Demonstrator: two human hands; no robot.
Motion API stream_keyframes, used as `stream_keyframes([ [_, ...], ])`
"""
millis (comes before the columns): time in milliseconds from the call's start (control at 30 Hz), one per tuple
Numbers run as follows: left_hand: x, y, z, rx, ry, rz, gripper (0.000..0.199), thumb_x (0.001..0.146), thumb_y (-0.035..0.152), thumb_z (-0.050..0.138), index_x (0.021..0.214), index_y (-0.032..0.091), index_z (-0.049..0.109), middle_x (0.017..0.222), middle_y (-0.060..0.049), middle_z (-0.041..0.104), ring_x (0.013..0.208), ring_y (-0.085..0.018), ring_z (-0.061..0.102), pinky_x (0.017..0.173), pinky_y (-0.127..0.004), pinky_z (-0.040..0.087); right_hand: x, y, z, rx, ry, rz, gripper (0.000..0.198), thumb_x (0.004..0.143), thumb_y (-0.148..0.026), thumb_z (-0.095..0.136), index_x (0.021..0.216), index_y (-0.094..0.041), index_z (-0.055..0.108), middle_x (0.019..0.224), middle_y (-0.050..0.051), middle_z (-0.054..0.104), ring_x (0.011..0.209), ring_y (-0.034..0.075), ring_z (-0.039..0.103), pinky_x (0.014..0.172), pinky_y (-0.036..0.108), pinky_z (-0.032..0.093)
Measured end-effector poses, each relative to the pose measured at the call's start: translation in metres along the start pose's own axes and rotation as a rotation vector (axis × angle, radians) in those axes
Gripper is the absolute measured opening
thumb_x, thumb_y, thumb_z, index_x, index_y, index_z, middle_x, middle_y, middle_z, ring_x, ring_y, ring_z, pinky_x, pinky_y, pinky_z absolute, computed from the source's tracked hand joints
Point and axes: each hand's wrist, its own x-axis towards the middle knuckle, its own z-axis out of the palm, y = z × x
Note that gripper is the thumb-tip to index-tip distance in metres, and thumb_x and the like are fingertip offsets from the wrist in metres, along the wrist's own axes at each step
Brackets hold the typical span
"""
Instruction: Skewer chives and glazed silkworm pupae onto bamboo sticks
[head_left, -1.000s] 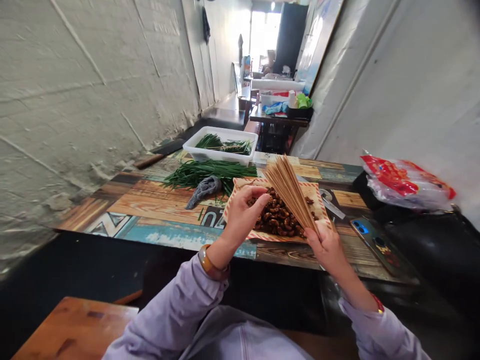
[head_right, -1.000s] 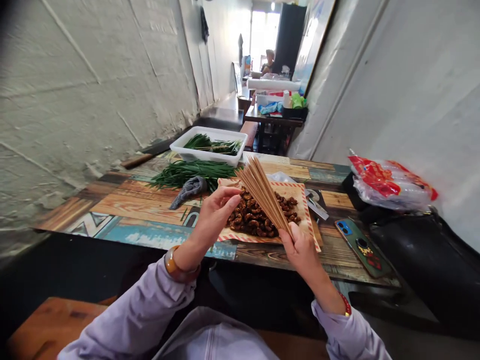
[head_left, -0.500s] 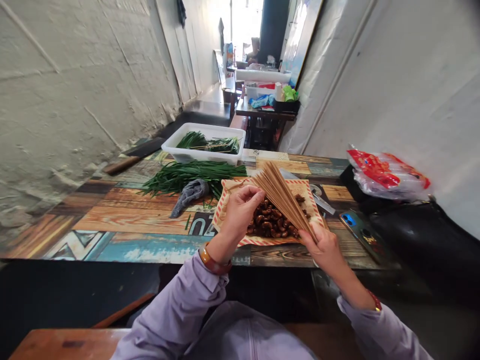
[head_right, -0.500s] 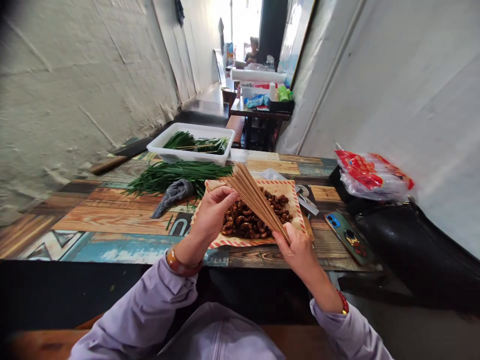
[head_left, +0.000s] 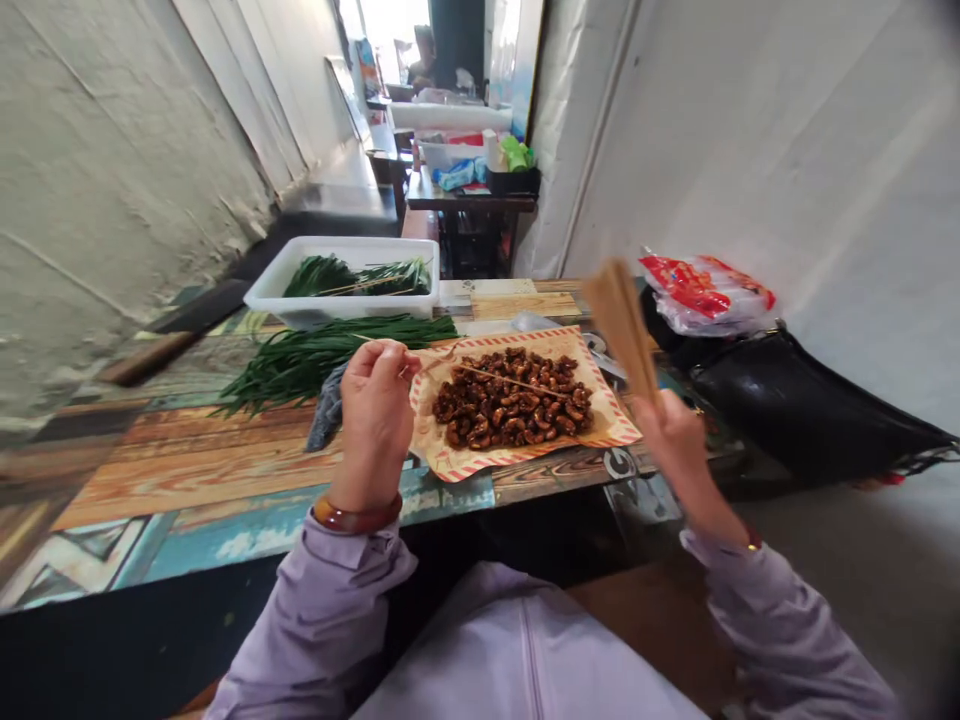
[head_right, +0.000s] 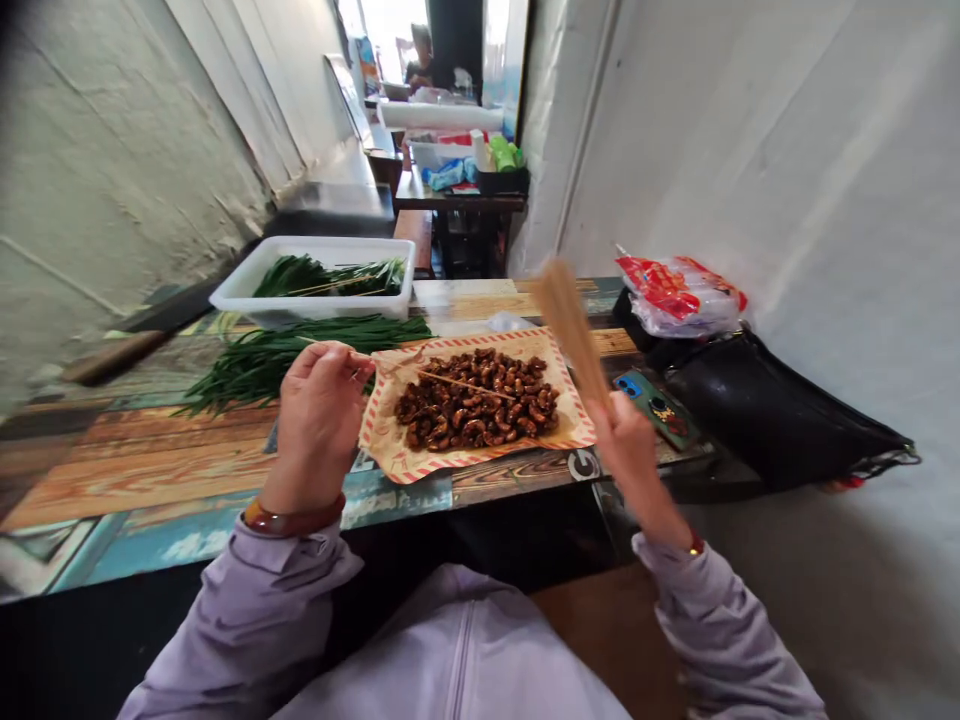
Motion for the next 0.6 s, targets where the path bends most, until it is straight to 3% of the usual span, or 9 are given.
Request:
stream_keyframes([
  [133,-0.010,0.003,-0.021,0.028,-0.011,-0.031,0.015,0.076,0.027,0.069,0.075,0.020,0.055,0.068,0.003,0.057,0.063,-0.009,0.057,0.063,-0.022,0.046,0.034,0.055,0.008,-0.149,0.118,0.025,0.031,0.091,-0.048,0.046,0.086,-0.020,0.057,0.070,0.008,0.060,0.064,0.021,0.053,0.060,0.031,0.034],
  [300,-0.022,0.006,-0.048,0.055,0.020,-0.026,0.018,0.078,0.029,0.070,0.076,0.019,0.056,0.070,0.003,0.058,0.062,-0.008,0.057,0.064,-0.022,0.048,0.042,0.093,0.030,-0.275,-0.022,-0.020,0.026,0.088,-0.042,0.052,0.090,-0.019,0.064,0.062,0.002,0.053,0.051,0.016,0.042,0.055,0.030,0.028],
  [467,-0.025,0.014,-0.070,0.023,0.050,0.002,0.018,0.076,0.029,0.072,0.076,0.018,0.057,0.069,0.003,0.060,0.061,-0.008,0.058,0.063,-0.021,0.050,0.036,0.093,0.030,-0.335,0.000,-0.080,0.026,0.083,-0.034,0.060,0.097,-0.015,0.070,0.076,0.008,0.060,0.061,0.019,0.051,0.059,0.034,0.033],
  [600,-0.032,0.018,-0.073,0.010,0.027,0.001,0.018,0.077,0.028,0.073,0.076,0.018,0.058,0.068,0.003,0.061,0.062,-0.008,0.059,0.065,-0.022,0.051,0.032,0.056,0.013,-0.211,0.219,-0.153,0.029,0.087,-0.027,0.058,0.107,-0.011,0.072,0.090,0.017,0.070,0.084,0.025,0.063,0.074,0.035,0.045],
])
